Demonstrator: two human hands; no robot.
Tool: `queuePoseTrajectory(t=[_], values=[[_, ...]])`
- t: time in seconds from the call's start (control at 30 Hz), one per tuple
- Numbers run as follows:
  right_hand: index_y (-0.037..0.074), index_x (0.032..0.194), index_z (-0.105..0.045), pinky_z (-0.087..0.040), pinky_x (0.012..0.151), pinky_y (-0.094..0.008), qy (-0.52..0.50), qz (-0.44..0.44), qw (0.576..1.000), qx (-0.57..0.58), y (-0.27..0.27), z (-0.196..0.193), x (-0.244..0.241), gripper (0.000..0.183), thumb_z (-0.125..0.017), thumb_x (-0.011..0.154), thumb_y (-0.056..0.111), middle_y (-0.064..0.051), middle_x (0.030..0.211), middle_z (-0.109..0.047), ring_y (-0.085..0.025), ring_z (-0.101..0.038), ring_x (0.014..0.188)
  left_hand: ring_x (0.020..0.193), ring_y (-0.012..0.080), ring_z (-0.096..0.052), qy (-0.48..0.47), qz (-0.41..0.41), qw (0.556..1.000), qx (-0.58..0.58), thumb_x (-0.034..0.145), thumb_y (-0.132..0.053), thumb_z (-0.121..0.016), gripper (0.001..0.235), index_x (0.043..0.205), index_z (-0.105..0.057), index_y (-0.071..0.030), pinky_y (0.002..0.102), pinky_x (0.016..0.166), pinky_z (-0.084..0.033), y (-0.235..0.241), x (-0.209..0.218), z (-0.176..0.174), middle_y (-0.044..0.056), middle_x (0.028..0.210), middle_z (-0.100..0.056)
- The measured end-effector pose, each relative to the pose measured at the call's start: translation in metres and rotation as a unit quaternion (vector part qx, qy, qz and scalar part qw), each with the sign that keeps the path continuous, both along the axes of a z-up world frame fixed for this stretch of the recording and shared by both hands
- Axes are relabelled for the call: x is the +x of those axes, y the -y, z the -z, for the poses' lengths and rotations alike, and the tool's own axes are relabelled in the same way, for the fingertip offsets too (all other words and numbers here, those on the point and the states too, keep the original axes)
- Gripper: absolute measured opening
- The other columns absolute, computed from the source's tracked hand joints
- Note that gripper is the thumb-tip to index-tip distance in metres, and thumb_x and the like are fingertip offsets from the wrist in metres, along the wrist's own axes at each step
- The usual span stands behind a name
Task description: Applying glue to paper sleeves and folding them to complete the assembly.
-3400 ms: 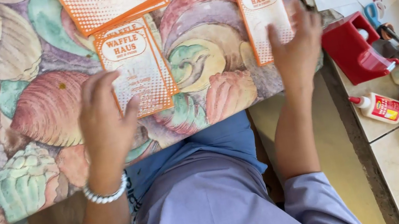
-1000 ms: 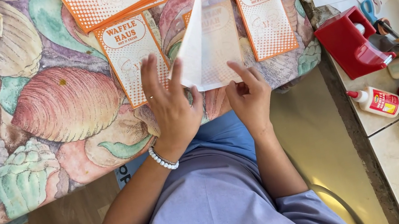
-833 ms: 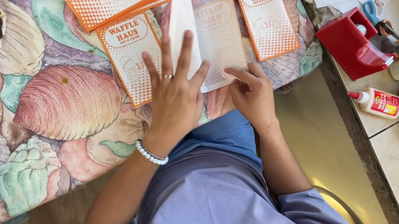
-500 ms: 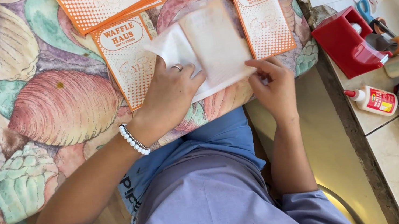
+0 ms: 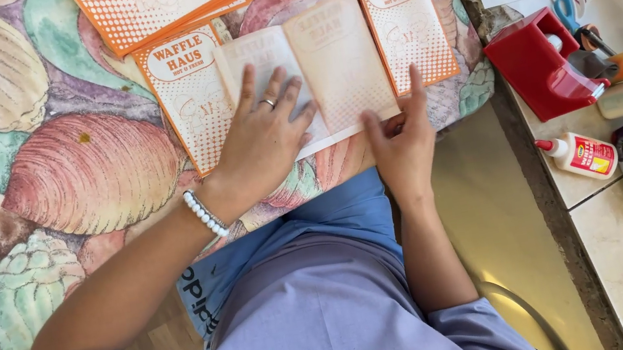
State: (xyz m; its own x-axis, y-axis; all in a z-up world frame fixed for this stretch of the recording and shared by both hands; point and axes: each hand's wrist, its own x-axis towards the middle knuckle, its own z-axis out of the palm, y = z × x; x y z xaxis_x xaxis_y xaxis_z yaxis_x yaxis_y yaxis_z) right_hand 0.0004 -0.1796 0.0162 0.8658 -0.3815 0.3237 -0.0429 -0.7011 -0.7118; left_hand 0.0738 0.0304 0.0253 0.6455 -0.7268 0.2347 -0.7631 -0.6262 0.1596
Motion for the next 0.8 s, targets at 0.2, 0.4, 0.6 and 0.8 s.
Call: queuePoseTrajectory(t=[0.2,0.4,0.6,0.8], values=[[0.012,0.139,-0.065,-0.053,0.071,-0.029,0.148,0.119,0.980,-0.059,0.099,-0.017,-0.045,0.053,-0.086,0.093,-0.003,-0.009,0.112,-0.065,-0.022,-0.067,0.092,0.144,0.0424,-0.040,-0.064,0.082,0.994,-0.037,0.102,-0.019,-0.050,0.042,0.143,-0.058,-0.016,0.061,0.115,-0.028,0.000,0.015,0.012,0.022,0.151,-0.048],[0.008,0.118,-0.065,-0.058,0.063,-0.031,-0.174,0.413,0.894,-0.020,0.218,-0.052,-0.133,0.052,-0.068,0.118,0.059,-0.001,0.080,-0.072,-0.007,-0.065,0.054,0.143,0.0400,-0.040,-0.014,0.081,0.996,-0.024,0.109,-0.036,-0.037,0.045,0.149,-0.053,-0.022,0.057,0.111,-0.028,0.003,0.022,0.020,0.013,0.162,-0.037],[-0.002,0.137,-0.049,-0.065,0.086,-0.042,-0.086,0.447,0.890,-0.019,0.240,-0.004,-0.126,0.074,-0.096,0.100,0.043,-0.022,0.129,-0.064,-0.033,-0.073,0.109,0.152,0.0394,-0.024,-0.092,0.132,0.986,-0.041,0.107,-0.029,-0.038,0.049,0.155,-0.042,-0.019,0.060,0.123,-0.008,-0.011,0.038,0.017,0.010,0.163,-0.035],[0.005,0.142,-0.042,-0.054,0.049,-0.022,-0.036,0.369,0.920,0.129,0.247,-0.007,-0.116,0.065,-0.087,0.098,0.020,-0.001,0.097,-0.066,-0.003,-0.069,0.064,0.151,0.0434,-0.024,-0.055,0.128,0.988,-0.059,0.109,-0.025,-0.039,0.042,0.147,-0.055,-0.015,0.068,0.120,-0.010,-0.018,0.039,0.012,0.014,0.161,-0.039]])
